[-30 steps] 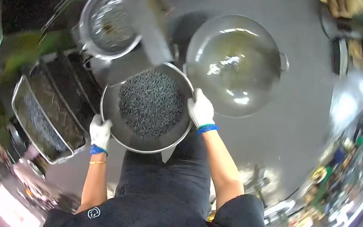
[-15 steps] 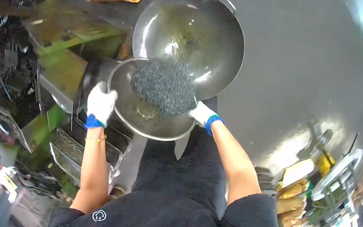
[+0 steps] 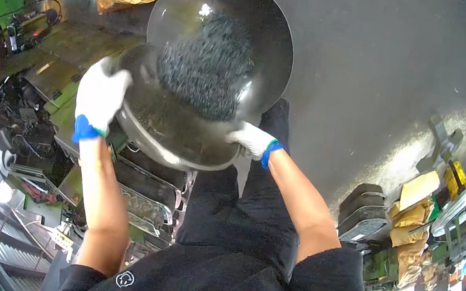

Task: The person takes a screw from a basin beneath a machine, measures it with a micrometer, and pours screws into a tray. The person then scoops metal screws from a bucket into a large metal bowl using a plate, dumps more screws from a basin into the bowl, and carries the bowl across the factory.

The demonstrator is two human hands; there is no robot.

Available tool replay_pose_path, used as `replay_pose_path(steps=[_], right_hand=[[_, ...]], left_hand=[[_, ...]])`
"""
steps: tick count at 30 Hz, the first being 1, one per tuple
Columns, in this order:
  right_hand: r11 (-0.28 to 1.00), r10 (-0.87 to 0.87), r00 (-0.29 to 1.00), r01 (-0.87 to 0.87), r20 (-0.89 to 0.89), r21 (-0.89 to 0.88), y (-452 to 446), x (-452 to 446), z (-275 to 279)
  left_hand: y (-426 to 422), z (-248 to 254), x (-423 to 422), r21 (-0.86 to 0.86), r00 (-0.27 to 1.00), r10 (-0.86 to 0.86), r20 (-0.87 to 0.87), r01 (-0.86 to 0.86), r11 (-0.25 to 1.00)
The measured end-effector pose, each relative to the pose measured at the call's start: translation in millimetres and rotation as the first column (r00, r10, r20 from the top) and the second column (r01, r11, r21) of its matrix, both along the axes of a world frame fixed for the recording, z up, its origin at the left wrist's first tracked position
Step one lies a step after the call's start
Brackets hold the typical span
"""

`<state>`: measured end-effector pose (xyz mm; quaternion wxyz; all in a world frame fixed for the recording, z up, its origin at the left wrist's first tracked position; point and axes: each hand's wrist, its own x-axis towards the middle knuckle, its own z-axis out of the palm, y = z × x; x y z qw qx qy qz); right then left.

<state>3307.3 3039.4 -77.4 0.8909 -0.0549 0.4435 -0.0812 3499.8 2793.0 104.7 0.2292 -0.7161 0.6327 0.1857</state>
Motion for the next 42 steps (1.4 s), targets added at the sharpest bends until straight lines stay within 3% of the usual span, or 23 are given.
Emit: replay_pose_path(steps=[1, 2, 3, 5, 6, 7, 10, 11, 13, 15, 17, 19, 20, 21, 23, 26, 27, 29, 34, 35, 39, 41, 42], right_hand=[[0.992, 0.129, 0.991, -0.129, 0.043, -0.012, 1.2, 1.1, 3.0], [0.982, 0.163, 0.981, -0.171, 0.105, 0.074, 16.6, 17.9, -17.4], [0.956, 0.120, 0.993, -0.110, 0.018, -0.273, 23.1, 24.2, -16.6], [0.994, 0.105, 0.994, -0.105, -0.003, -0.015, -1.7, 28.7, 12.9], [0.990, 0.108, 0.993, -0.112, -0.047, -0.084, 8.9, 33.3, 1.5], [0.991, 0.135, 0.990, -0.136, -0.034, -0.003, 0.1, 29.5, 11.9], [0.933, -0.130, 0.988, 0.093, -0.086, -0.347, 36.8, 36.9, -40.1], [0.967, -0.039, 0.938, -0.051, -0.346, -0.248, 28.4, 28.4, -29.6], [0.906, 0.060, 0.856, -0.262, -0.514, -0.331, 7.6, 8.7, 0.0], [0.868, 0.117, 0.797, -0.372, -0.592, -0.329, -12.2, 4.8, 27.2], [0.736, 0.119, 0.687, -0.546, -0.717, -0.400, -15.9, 12.6, 39.7], [0.673, 0.098, 0.660, -0.595, -0.744, -0.440, -16.3, 29.3, 55.1], [0.623, 0.106, 0.637, -0.641, -0.764, -0.448, -14.7, 41.8, 61.9], [0.575, 0.109, 0.612, -0.682, -0.783, -0.452, -13.1, 56.1, 66.2], [0.451, 0.074, 0.594, -0.736, -0.801, -0.505, -14.7, 86.3, 81.3], [0.774, 0.154, 0.805, -0.459, -0.573, -0.437, -25.3, 138.3, 118.7], [0.753, 0.174, 0.796, -0.487, -0.580, -0.443, -20.6, 155.3, 121.9], [0.783, -0.008, 0.903, -0.261, -0.430, -0.565, -12.5, 189.4, 125.2], [0.730, 0.174, 0.872, -0.426, -0.457, -0.534, 9.6, 213.4, 131.3], [0.757, 0.166, 0.869, -0.416, -0.467, -0.505, 13.1, 210.7, 136.2], [0.795, 0.114, 0.808, -0.423, -0.578, -0.434, 28.4, 186.8, 132.2], [0.768, 0.108, 0.772, -0.464, -0.626, -0.441, 35.5, 177.3, 131.8], [0.749, 0.099, 0.753, -0.487, -0.650, -0.450, 39.8, 165.8, 124.0]], left_hand=[[-0.5, -8.1, 7.2, -0.055, 0.999, -0.022, -0.040, 0.020, 0.998], [-6.3, -15.6, 10.8, 0.112, 0.999, -0.019, 0.047, 0.013, 0.994], [0.4, -24.1, 25.2, 0.053, 0.994, -0.092, 0.054, 0.089, 0.995], [8.0, -8.1, 32.5, 0.117, 0.996, 0.037, 0.076, -0.045, 0.992], [22.0, -6.2, 49.0, 0.072, 0.995, 0.068, 0.067, -0.073, 0.995], [38.7, 0.4, 59.5, 0.081, 0.994, 0.083, 0.076, -0.089, 0.993], [80.7, 8.4, 91.3, -0.094, 0.969, 0.211, -0.131, -0.224, 0.970], [98.1, 8.3, 103.1, -0.081, 0.950, 0.281, -0.138, -0.293, 0.953], [140.2, 4.1, 121.3, -0.110, 0.883, 0.437, -0.173, -0.458, 0.882], [199.8, -16.1, 153.6, -0.141, 0.734, 0.521, -0.436, -0.628, 0.766], [257.0, -31.6, 177.2, 0.017, 0.524, 0.676, -0.518, -0.784, 0.621], [307.5, -37.9, 185.8, 0.174, 0.266, 0.853, -0.449, -0.910, 0.375], [347.7, -57.9, 205.1, 0.288, 0.186, 0.901, -0.392, -0.906, 0.312], [370.8, -60.7, 210.4, 0.445, 0.000, 0.925, -0.380, -0.876, 0.183], [397.9, -48.7, 216.0, 0.539, -0.240, 0.893, -0.380, -0.842, 0.003], [420.5, -29.1, 236.1, 0.594, -0.460, 0.790, -0.406, -0.789, -0.154], [428.5, -29.4, 245.9, 0.590, -0.477, 0.789, -0.387, -0.786, -0.186], [455.5, -57.0, 261.1, 0.663, -0.677, 0.607, -0.417, -0.683, -0.307], [473.9, -132.1, 299.6, 0.706, -0.788, 0.513, -0.340, -0.574, -0.415], [475.1, -153.1, 304.7, 0.670, -0.764, 0.509, -0.396, -0.619, -0.409], [457.9, -225.5, 339.1, 0.723, -0.832, 0.472, -0.292, -0.515, -0.461], [460.9, -259.0, 348.7, 0.792, -0.844, 0.439, -0.307, -0.483, -0.373], [469.6, -280.0, 346.6, 0.794, -0.776, 0.452, -0.440, -0.572, -0.207]])
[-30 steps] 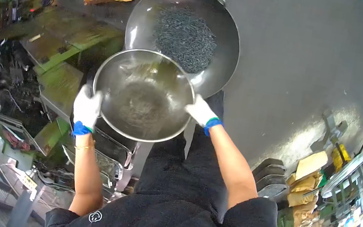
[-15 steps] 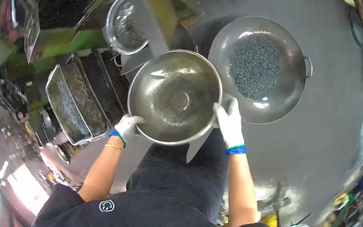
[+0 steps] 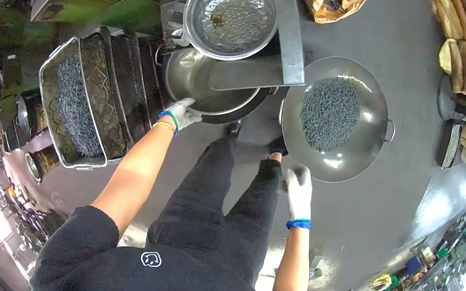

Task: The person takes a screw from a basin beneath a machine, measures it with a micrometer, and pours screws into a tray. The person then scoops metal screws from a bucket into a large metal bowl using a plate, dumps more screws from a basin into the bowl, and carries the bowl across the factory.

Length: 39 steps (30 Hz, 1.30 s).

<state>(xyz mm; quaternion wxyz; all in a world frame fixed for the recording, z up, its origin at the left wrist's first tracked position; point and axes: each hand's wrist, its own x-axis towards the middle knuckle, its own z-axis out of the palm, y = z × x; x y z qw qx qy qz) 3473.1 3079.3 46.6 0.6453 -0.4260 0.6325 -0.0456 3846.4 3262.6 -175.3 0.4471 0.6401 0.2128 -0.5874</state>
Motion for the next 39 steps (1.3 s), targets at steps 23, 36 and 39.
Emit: replay_pose_path(steps=[23, 36, 39], right_hand=[[0.912, -0.153, 0.972, 0.069, -0.178, -0.404, 67.1, -186.8, 61.2], [0.431, -0.902, 0.409, 0.871, -0.139, -0.235, 324.5, -544.1, -95.5], [0.225, -0.971, 0.213, 0.967, -0.109, -0.116, 376.8, -551.9, -40.2]], left_hand=[[26.4, 139.8, -78.3, 0.200, 0.819, -0.541, 0.191, 0.507, 0.839], [-137.7, 185.8, -337.6, 0.064, 0.404, -0.876, 0.264, 0.899, 0.434], [-176.3, 241.9, -423.1, -0.019, 0.340, -0.875, 0.344, 0.934, 0.356]])
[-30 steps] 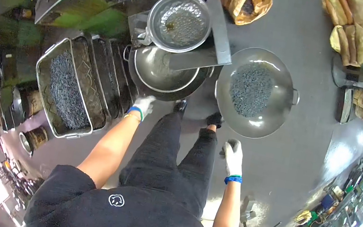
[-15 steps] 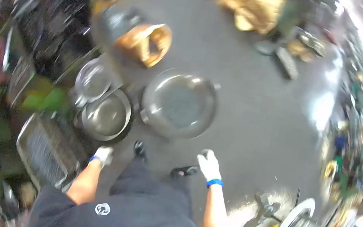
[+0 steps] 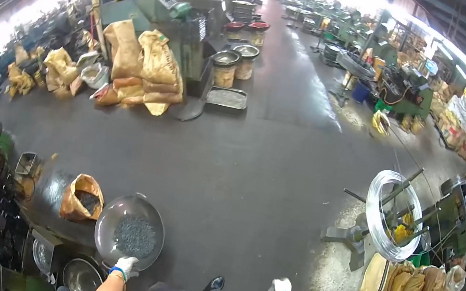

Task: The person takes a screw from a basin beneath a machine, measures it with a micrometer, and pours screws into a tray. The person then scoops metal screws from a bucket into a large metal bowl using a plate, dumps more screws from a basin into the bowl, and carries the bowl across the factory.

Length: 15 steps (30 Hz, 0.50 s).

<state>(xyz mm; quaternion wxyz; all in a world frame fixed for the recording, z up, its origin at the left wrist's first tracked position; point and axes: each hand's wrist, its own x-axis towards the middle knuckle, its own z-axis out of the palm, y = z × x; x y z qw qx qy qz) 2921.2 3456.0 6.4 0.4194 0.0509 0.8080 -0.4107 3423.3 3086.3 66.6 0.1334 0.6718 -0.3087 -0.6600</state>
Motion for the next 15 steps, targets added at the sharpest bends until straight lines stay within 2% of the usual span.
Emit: replay_pose_path(steps=[2, 5, 6, 7, 8, 10, 11, 12, 13, 14, 15], right_hand=[[0.981, -0.193, 0.981, 0.192, 0.024, 0.042, 25.5, 6.1, -7.5], [0.943, -0.332, 0.928, 0.322, 0.168, 0.087, 41.8, 22.4, -9.1], [0.932, -0.359, 0.922, 0.343, 0.149, 0.119, 43.5, 32.4, -15.6], [0.962, -0.253, 0.952, 0.230, 0.174, 0.145, 49.2, 36.5, -41.0], [0.979, -0.147, 0.969, 0.113, 0.199, 0.169, 55.1, 32.9, -69.9], [0.971, -0.233, 0.948, 0.214, 0.217, 0.105, 32.3, 46.4, -31.7], [0.977, -0.212, 0.957, 0.203, 0.199, 0.066, 30.4, 45.5, -58.0], [0.975, -0.219, 0.956, 0.209, 0.193, 0.068, 21.2, 40.2, -53.5], [0.965, -0.261, 0.943, 0.252, 0.209, 0.067, 11.2, 35.3, -50.2], [0.953, -0.301, 0.927, 0.294, 0.225, 0.066, -11.8, 32.1, -19.6], [0.995, -0.061, 0.987, 0.048, 0.147, 0.089, -33.5, 18.6, 20.6]], left_hand=[[-25.1, -5.5, -32.3, -0.025, 0.990, -0.065, -0.129, 0.063, 0.998], [-38.4, 33.9, -81.8, -0.051, 0.990, -0.104, -0.099, 0.099, 0.994], [-42.6, 43.3, -94.2, -0.061, 0.981, -0.191, -0.040, 0.189, 0.980], [-46.8, 52.7, -106.6, -0.068, 0.961, -0.277, 0.018, 0.278, 0.958], [-56.2, 32.2, -105.8, -0.049, 0.947, -0.321, 0.006, 0.321, 0.946], [-78.7, -51.6, -84.0, 0.051, 0.878, -0.430, -0.210, 0.449, 0.892], [-92.2, -93.9, -72.5, 0.105, 0.802, -0.471, -0.368, 0.539, 0.836], [-95.3, -94.4, -70.8, 0.074, 0.773, -0.566, -0.286, 0.607, 0.791], [-99.5, -86.4, -72.3, 0.010, 0.723, -0.680, -0.120, 0.686, 0.728], [-104.8, -81.3, -72.1, -0.037, 0.656, -0.754, 0.006, 0.754, 0.656], [-111.3, -77.3, -72.9, -0.048, 0.637, -0.769, 0.044, 0.770, 0.636]])
